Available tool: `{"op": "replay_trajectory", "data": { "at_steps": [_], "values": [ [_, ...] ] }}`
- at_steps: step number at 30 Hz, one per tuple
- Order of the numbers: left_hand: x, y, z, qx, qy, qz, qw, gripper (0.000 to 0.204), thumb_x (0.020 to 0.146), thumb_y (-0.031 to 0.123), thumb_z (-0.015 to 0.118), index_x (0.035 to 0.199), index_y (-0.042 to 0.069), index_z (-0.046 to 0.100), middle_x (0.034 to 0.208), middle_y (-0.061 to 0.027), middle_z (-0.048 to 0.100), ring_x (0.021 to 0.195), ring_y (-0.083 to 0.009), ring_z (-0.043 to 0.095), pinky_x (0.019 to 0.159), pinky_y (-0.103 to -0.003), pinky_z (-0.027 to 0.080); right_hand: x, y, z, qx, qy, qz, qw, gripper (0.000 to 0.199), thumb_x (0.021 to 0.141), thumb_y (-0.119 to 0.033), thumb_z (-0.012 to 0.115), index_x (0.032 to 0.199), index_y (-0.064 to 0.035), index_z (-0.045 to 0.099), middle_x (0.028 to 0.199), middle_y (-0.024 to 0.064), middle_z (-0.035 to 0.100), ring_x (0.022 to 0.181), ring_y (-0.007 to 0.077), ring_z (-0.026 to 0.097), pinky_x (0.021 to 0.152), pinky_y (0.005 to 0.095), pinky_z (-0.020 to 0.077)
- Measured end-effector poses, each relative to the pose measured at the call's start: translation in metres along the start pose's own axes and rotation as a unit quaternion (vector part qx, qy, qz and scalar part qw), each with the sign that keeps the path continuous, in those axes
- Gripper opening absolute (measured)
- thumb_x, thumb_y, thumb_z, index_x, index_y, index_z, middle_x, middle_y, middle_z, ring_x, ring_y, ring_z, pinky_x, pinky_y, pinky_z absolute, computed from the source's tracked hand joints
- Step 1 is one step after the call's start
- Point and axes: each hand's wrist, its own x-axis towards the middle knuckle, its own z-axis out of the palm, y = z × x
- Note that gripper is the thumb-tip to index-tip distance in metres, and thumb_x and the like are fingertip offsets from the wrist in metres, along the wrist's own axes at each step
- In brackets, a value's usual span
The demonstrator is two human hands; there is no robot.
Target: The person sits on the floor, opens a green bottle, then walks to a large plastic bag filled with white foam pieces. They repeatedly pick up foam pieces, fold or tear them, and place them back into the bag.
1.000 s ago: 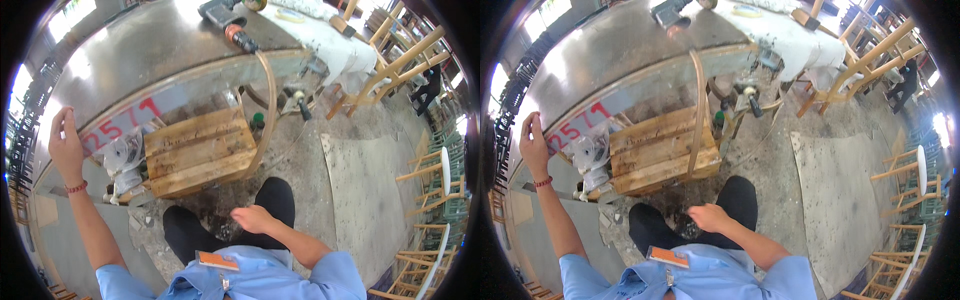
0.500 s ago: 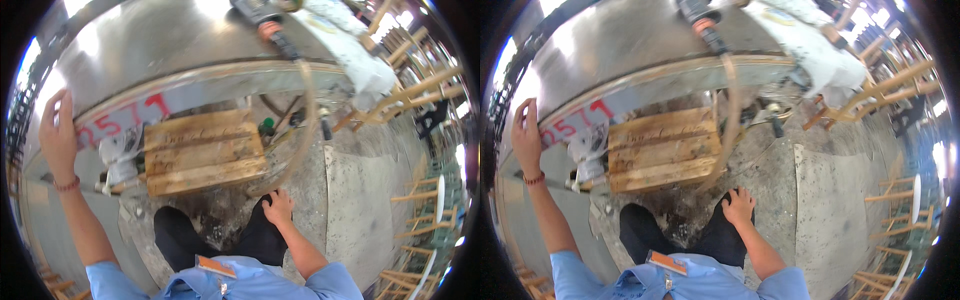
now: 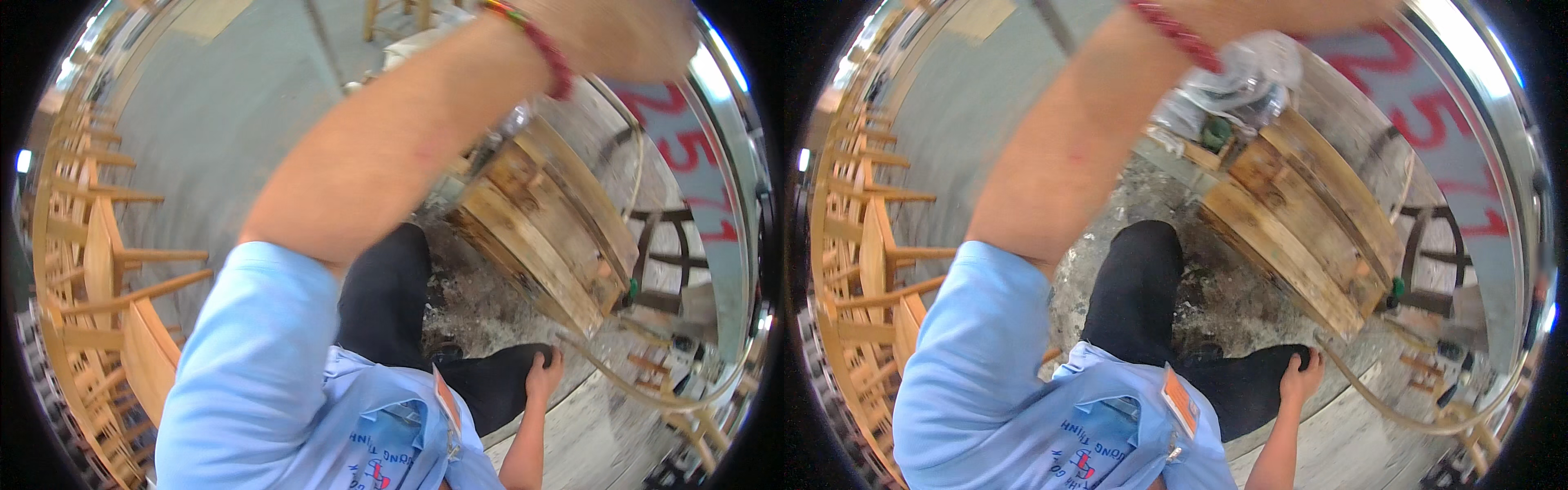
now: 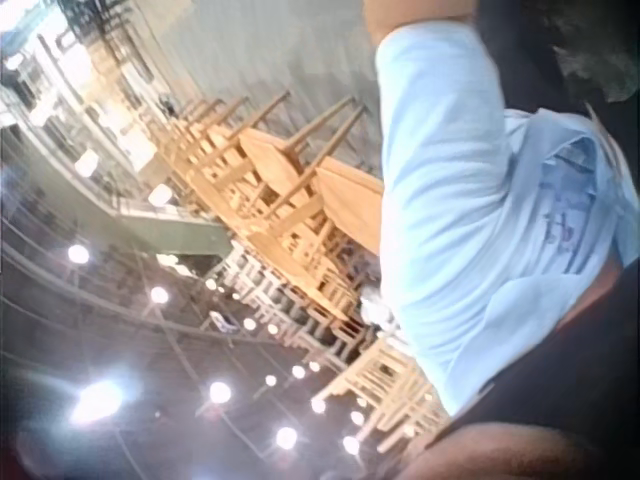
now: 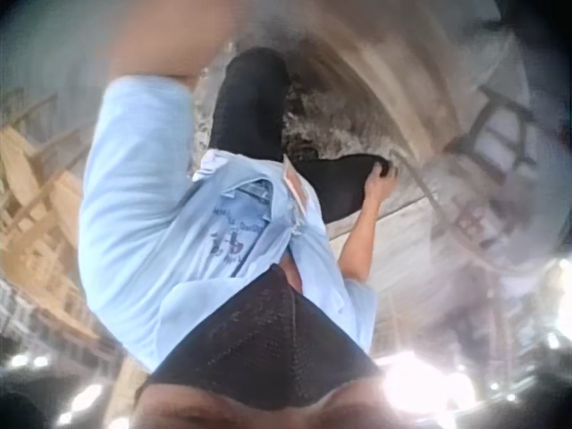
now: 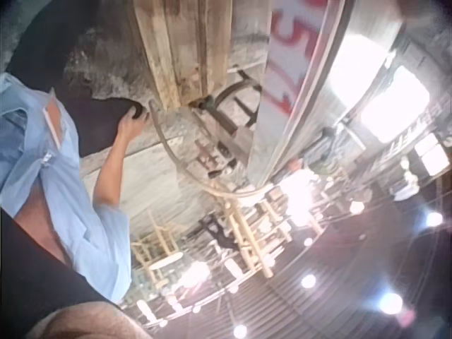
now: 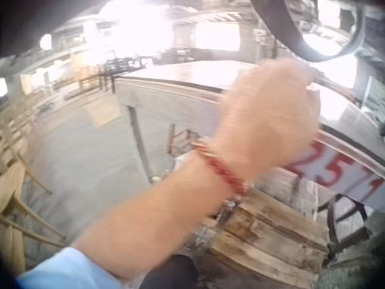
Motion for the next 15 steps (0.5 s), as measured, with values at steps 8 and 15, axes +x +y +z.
{"op": "replay_trajectory", "data": {
  "at_steps": [8, 15],
  "values": [
    [-0.012, -0.014, 0.054, 0.056, 0.153, 0.009, 0.987, 0.015, 0.070, 0.020, 0.060, 0.069, 0.013, 0.074, 0.073, -0.0075, 0.070, 0.078, -0.0226, 0.066, 0.073, -0.041, 0.042, 0.009, 0.000, -0.003, 0.012, -0.060, -0.046, 0.997, 0.051, 0.087, -0.022, 0.061, 0.132, 0.0008, 0.055, 0.142, 0.0269, 0.047, 0.131, 0.0415, 0.046, 0.109, 0.0464, 0.0372],
    [-0.022, 0.007, 0.087, -0.009, 0.360, -0.051, 0.931, 0.022, 0.071, 0.021, 0.059, 0.071, 0.003, 0.072, 0.083, -0.0123, 0.068, 0.099, -0.0300, 0.059, 0.109, -0.050, 0.027, 0.002, -0.013, 0.003, -0.205, -0.075, -0.103, 0.970, 0.048, 0.086, -0.022, 0.064, 0.128, -0.0003, 0.059, 0.141, 0.0279, 0.047, 0.131, 0.0443, 0.045, 0.109, 0.0509, 0.0372]
  ]
}}
